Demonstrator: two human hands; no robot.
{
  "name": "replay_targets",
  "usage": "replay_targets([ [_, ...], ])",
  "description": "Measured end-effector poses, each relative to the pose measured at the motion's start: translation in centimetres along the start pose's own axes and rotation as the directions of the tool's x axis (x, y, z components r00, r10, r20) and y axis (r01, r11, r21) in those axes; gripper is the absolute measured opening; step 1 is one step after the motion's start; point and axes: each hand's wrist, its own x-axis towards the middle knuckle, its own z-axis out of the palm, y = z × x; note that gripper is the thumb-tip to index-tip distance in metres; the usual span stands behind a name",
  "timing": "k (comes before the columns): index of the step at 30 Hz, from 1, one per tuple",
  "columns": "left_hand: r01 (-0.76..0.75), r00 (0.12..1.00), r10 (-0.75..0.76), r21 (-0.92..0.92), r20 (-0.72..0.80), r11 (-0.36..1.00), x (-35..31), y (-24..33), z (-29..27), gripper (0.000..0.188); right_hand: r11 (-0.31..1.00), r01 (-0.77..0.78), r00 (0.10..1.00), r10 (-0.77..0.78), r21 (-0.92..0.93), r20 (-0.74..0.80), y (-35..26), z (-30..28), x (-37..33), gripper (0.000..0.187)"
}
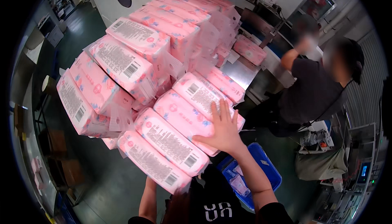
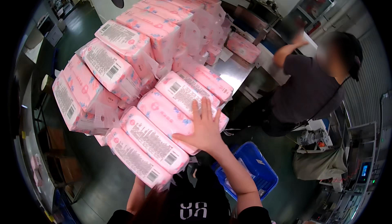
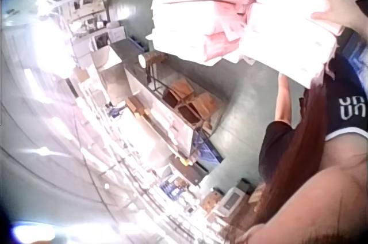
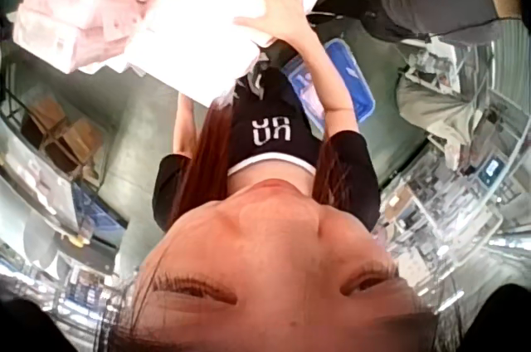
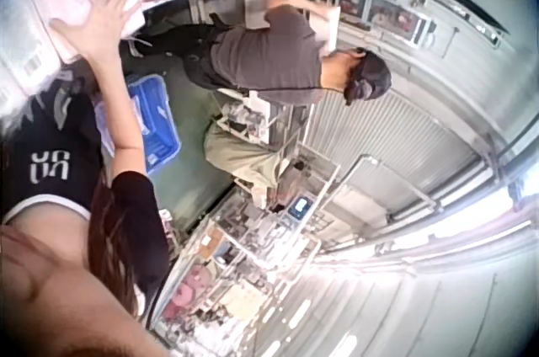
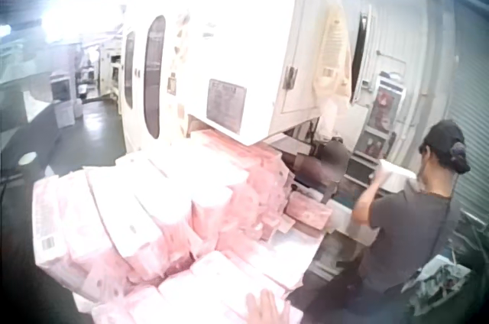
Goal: The person packs pink tissue packages into a cardboard box and later transfers white paper stacks from tissue packs onto a conveyor belt in a manufacturing environment.
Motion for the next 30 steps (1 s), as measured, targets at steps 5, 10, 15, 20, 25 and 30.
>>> replay_targets([
  [5, -0.006, 1.000, 0.005, 0.032, 0.023, 0.999, 2.2, -2.0, 1.7, 0.091, 0.999, 0.047, 0.998, -0.046, -0.020, 0.047, 4.7, -2.4, 2.2, 0.123],
  [10, -0.058, 0.998, 0.057, 0.027, 0.035, 0.998, 4.2, -4.6, 3.7, 0.090, 0.983, 0.128, 0.992, -0.128, -0.134, 0.013, 9.0, -2.8, 4.2, 0.116],
  [15, -0.123, 0.992, 0.121, -0.052, -0.042, 0.991, 8.3, -2.8, 7.0, 0.090, 0.985, 0.070, 0.997, -0.071, -0.159, -0.002, 13.2, -3.3, 5.9, 0.111],
  [20, -0.188, 0.968, 0.178, -0.039, -0.178, 0.981, 9.7, 0.1, 9.6, 0.102, 0.992, 0.059, 0.998, -0.061, -0.115, -0.019, 14.7, -3.2, 7.1, 0.106],
  [25, -0.263, 0.917, 0.222, -0.084, -0.331, 0.961, 9.3, -1.0, 10.6, 0.110, 0.986, 0.063, 0.989, -0.082, -0.156, -0.119, 11.2, -3.6, 5.3, 0.095],
  [30, -0.349, 0.739, 0.319, 0.067, -0.593, 0.935, 7.3, -0.3, 12.1, 0.097, 0.893, 0.445, 0.887, -0.428, 0.072, -0.176, 0.4, -1.7, -0.5, 0.076],
])
